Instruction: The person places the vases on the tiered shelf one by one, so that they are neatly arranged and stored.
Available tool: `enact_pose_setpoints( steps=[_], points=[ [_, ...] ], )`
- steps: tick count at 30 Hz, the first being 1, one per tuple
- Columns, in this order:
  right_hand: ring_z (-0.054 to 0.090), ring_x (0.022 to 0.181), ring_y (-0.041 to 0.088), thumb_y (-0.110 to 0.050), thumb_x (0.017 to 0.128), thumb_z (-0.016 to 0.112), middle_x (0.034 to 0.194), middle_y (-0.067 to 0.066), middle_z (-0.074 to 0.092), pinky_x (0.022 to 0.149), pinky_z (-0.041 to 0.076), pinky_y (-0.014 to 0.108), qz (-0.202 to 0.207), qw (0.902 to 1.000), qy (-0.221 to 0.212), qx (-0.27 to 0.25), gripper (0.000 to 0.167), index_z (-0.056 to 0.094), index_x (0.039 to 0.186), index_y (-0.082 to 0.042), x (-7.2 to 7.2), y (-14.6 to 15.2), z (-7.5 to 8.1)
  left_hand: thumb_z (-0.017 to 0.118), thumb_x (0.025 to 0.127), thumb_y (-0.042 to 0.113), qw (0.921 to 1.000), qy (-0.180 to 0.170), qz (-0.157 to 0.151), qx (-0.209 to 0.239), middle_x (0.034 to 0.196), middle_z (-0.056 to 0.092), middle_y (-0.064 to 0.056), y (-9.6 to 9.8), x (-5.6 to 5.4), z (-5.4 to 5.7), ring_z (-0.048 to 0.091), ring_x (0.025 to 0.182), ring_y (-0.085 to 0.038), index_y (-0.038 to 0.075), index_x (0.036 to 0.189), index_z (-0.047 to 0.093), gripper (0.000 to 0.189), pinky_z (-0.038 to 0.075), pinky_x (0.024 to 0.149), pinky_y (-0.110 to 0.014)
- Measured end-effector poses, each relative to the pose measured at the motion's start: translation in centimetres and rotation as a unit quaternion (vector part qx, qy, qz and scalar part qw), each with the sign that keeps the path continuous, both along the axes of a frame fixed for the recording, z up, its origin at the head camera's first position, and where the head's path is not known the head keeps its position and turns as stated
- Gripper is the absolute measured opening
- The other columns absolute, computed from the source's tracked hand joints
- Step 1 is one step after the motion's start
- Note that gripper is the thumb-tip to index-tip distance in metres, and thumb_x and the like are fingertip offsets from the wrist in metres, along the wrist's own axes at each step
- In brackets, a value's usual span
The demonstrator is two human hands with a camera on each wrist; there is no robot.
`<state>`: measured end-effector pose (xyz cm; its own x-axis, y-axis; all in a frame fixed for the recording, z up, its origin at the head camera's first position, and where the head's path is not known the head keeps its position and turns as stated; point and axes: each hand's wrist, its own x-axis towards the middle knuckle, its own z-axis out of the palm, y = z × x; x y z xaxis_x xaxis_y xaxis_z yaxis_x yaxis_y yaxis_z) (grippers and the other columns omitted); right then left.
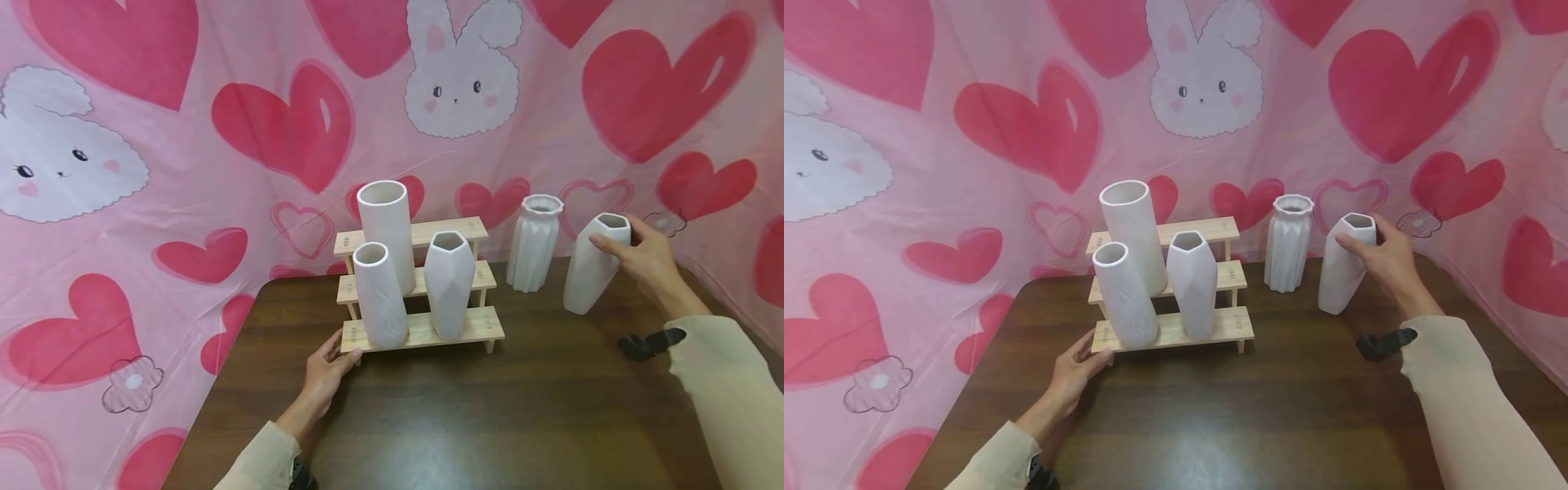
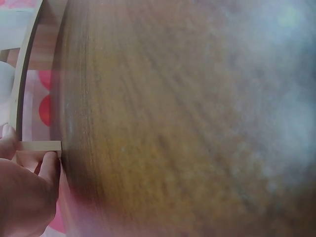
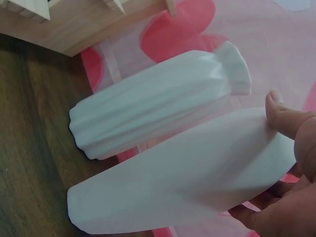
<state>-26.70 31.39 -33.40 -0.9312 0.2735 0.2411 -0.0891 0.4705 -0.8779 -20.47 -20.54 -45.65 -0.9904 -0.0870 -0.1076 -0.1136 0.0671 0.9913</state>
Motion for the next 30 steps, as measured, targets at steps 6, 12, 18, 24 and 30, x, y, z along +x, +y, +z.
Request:
enact_pose_setpoints(
  steps=[6, 12, 18, 24, 30],
  points=[
    [0.048, 0.088, 0.002, -0.037, 0.087, 0.07, 0.096, -0.021, 0.051, 0.066, 0.041, 0.006, -0.005, 0.9999, -0.009, -0.008, 0.048, 0.054, 0.131, -0.024, -0.18, 0.05, -0.24, 0.074, 0.085, 0.015, 1.0, -0.002, 0.004, -0.002, 0.131, 0.057, -0.02, -0.03, -0.09, 0.08, 0.062, 0.104, -0.016, 0.01, 0.144, 0.045, 0.066, 0.05, 0.082, -0.021],
    [0.049, 0.088, 0.001, -0.03, 0.088, 0.071, 0.096, -0.023, 0.053, 0.067, 0.041, 0.005, 0.0, 0.9997, 0.003, -0.023, 0.049, 0.054, 0.133, -0.022, -0.05, 0.15, -0.47, 0.074, 0.085, 0.014, 1.0, -0.002, -0.002, 0.005, 0.132, 0.056, -0.02, 0.03, -0.05, 0.14, 0.062, 0.105, -0.016, 0.01, 0.145, 0.044, 0.067, 0.05, 0.082, -0.021],
    [0.048, 0.089, 0.001, -0.034, 0.088, 0.07, 0.097, -0.023, 0.052, 0.067, 0.04, 0.005, -0.001, 0.9999, -0.008, -0.012, 0.05, 0.053, 0.134, -0.025, -0.07, 0.33, -0.49, 0.072, 0.087, 0.014, 0.9999, 0.001, -0.009, 0.006, 0.133, 0.055, -0.021, 0.04, -0.03, 0.21, 0.062, 0.105, -0.016, 0.009, 0.146, 0.042, 0.067, 0.05, 0.083, -0.022],
    [0.049, 0.084, 0.0, -0.03, 0.087, 0.072, 0.09, -0.027, 0.054, 0.066, 0.041, 0.005, -0.005, 0.9996, 0.0, -0.026, 0.045, 0.057, 0.129, -0.025, -0.05, 0.45, -0.33, 0.072, 0.087, 0.013, 0.9999, 0.0, -0.01, 0.008, 0.134, 0.054, -0.021, 0.09, 0.0, 0.26, 0.062, 0.106, -0.016, 0.009, 0.146, 0.041, 0.067, 0.05, 0.084, -0.023],
    [0.051, 0.074, -0.003, -0.022, 0.082, 0.078, 0.078, -0.028, 0.059, 0.063, 0.045, 0.007, -0.01, 0.9971, 0.019, -0.073, 0.04, 0.065, 0.119, -0.023, 0.19, -0.06, 0.23, 0.072, 0.087, 0.013, 0.9999, -0.001, -0.01, 0.007, 0.135, 0.054, -0.021, 0.06, -0.02, 0.25, 0.062, 0.106, -0.016, 0.009, 0.146, 0.041, 0.067, 0.05, 0.084, -0.022]
  ],
)
